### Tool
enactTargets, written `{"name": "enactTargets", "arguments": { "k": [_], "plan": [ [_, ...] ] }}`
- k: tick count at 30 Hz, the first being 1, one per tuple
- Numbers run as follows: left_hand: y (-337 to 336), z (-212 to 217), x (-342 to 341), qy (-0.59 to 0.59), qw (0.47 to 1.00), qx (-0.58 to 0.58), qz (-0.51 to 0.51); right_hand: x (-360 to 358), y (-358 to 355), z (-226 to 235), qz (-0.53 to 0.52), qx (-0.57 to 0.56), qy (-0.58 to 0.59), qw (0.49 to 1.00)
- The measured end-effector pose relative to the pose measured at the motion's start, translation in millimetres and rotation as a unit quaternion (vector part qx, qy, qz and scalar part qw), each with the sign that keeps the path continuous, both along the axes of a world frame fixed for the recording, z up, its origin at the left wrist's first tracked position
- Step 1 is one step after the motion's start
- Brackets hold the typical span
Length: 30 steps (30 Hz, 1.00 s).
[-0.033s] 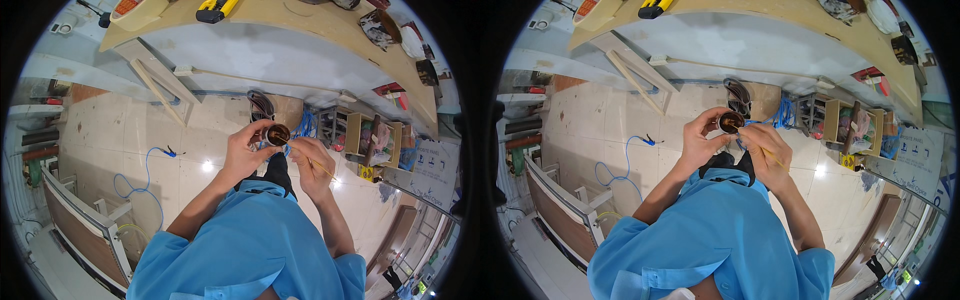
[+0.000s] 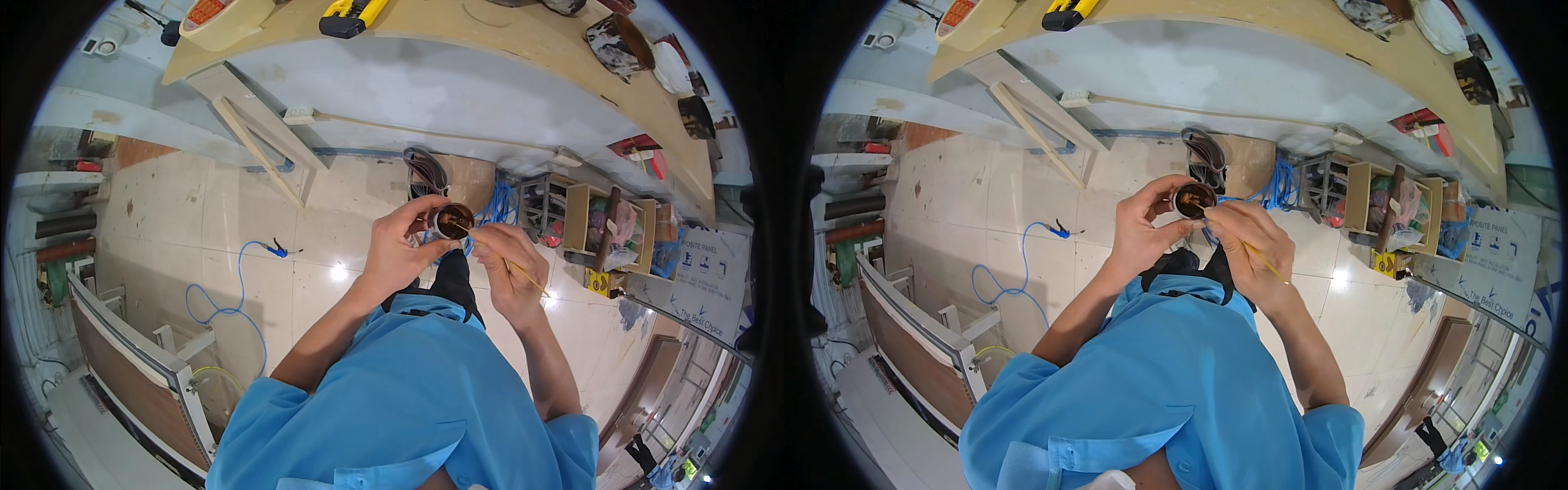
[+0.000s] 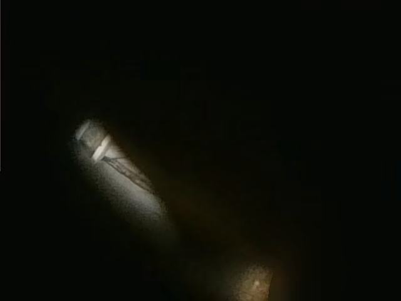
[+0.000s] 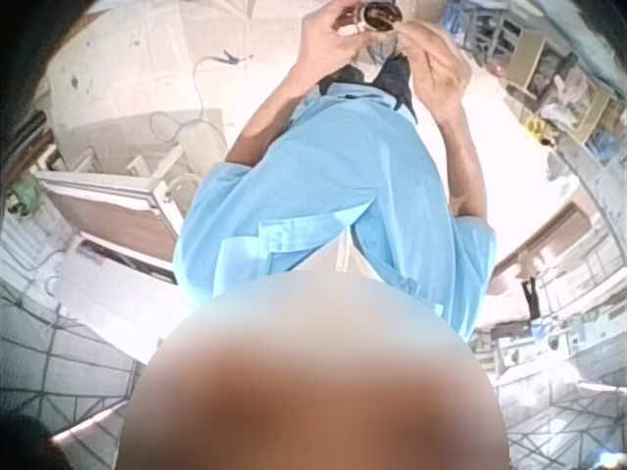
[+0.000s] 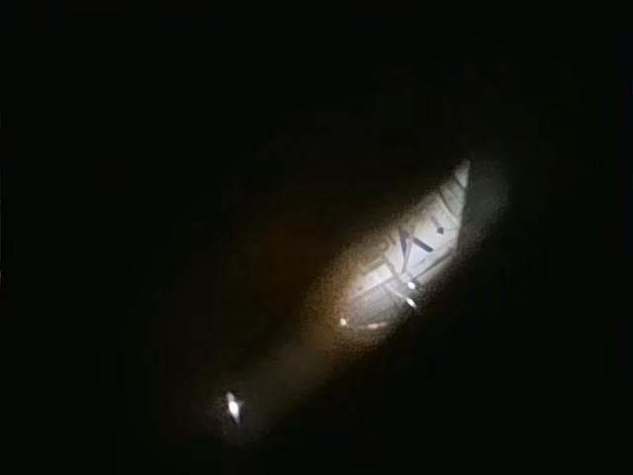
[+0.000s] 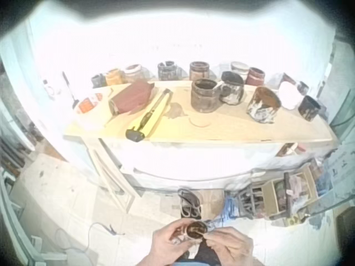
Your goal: The person stirs a brown paste in a small jar with a wooden stick, then adds liquid from a plastic bottle and continues stirring. They repeat the process by adding more paste from another jar and mixing again.
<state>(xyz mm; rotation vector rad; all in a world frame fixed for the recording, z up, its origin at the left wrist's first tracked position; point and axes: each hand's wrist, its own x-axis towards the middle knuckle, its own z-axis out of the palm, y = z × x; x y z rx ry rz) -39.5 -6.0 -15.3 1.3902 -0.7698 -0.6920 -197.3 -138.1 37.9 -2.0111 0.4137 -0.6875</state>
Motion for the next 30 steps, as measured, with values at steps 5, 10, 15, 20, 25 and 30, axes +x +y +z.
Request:
{"name": "enactTargets", "arguments": {
  "k": [5,10,15,20,25,30],
  "plan": [
    [3,8,7,-0.028,0.999,0.020,-0.040,1,-16,15,0.054,-0.124,0.013,0.991],
    [7,13,2,-0.044,0.997,0.042,-0.042,4,-18,35,0.083,-0.134,0.043,0.987],
    [10,15,3,-0.085,0.995,0.048,-0.038,9,-19,43,0.085,-0.083,0.075,0.990],
    [11,9,2,-0.113,0.992,0.042,-0.029,9,-18,36,0.059,0.014,0.113,0.992],
    [12,1,1,-0.120,0.992,0.043,-0.021,5,-17,25,0.017,0.187,0.127,0.974],
    [12,-3,-4,-0.083,0.996,0.021,-0.003,4,-20,11,-0.038,0.335,0.086,0.938]
  ]
}}
